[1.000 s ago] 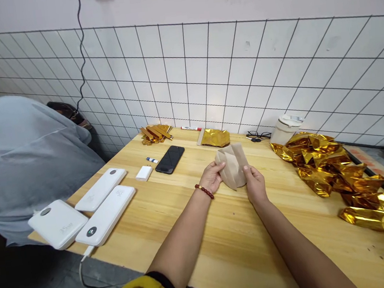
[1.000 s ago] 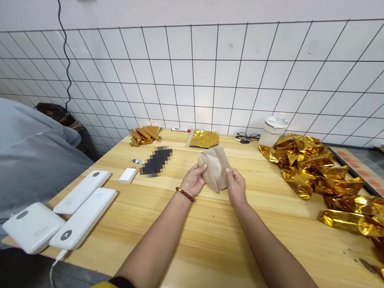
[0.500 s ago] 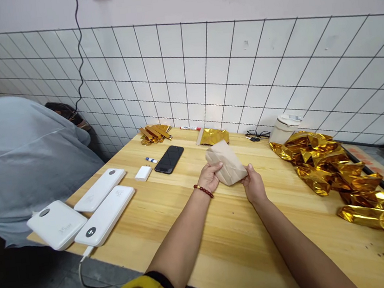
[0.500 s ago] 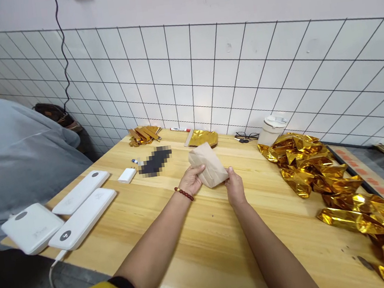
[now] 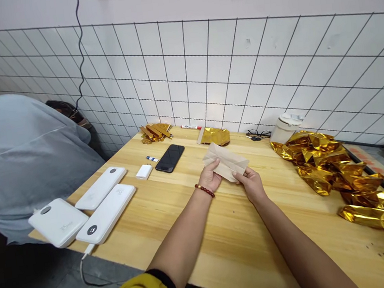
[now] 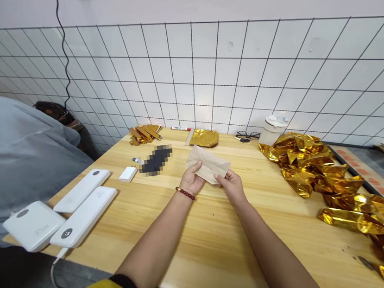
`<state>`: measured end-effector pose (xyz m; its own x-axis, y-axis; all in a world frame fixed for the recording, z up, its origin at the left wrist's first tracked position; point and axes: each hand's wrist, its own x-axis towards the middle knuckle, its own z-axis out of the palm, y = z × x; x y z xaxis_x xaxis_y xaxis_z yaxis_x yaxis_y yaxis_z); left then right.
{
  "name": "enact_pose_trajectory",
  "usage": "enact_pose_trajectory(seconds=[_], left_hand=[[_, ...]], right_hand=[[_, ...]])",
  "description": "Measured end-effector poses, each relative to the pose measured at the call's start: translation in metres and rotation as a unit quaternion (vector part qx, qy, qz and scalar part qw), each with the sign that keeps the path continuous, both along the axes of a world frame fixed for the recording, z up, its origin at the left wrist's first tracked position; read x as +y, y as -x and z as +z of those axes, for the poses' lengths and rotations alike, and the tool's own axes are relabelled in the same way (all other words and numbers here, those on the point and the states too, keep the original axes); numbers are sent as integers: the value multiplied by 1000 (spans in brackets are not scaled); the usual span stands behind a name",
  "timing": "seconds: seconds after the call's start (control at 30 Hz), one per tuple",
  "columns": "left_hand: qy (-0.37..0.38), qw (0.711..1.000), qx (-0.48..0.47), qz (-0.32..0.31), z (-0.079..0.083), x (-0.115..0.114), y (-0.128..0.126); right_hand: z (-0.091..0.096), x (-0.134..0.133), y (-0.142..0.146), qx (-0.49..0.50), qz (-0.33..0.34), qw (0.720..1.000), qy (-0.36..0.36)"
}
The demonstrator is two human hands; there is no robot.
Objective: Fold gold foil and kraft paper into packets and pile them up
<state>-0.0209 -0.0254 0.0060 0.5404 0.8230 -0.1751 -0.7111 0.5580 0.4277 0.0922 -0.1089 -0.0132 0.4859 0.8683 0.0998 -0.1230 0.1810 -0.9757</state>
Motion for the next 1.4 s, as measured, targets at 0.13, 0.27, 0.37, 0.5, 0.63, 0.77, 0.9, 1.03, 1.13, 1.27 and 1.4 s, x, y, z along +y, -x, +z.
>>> enact_pose_trajectory(seconds=[0.13,0.27,0.37,0.5,0.63,0.77,0.9,1.03,1.13,1.27,1.4], left_hand=[[22,999,3,47,-1,8,3],[20,998,2,56,-3,12,5],[34,998,-15,44,-3,12,6],[26,999,-40,11,-1,7,7],[-17,999,-20,-26,-1,3,5],[5,1000,0,-6,-3,4,0],[25,1000,15,6,-4,5,-2],[14,999,28,12,-3,4,-3],[26,999,42,19,-2,3,-4],[-5,1000,-16,9,-1,0,-5],[-42,999,4,-8,-4,-3,-7]], right_hand=[[0,-1,-2,9,-16,1000,-23],[-2,-2,-5,18,-15,999,-30],[-2,-2,-7,29,11,999,-24],[-3,-1,-6,30,-11,999,-32],[-5,-1,-6,3,-18,999,-35],[-5,-2,-6,-23,-6,999,-48],[-4,-1,-5,16,-19,999,-38],[-5,1,-4,17,-50,999,-13],[-6,2,-2,-11,-52,999,-4],[-7,3,1,-18,-49,999,-12],[-6,3,4,-44,-37,998,-20]])
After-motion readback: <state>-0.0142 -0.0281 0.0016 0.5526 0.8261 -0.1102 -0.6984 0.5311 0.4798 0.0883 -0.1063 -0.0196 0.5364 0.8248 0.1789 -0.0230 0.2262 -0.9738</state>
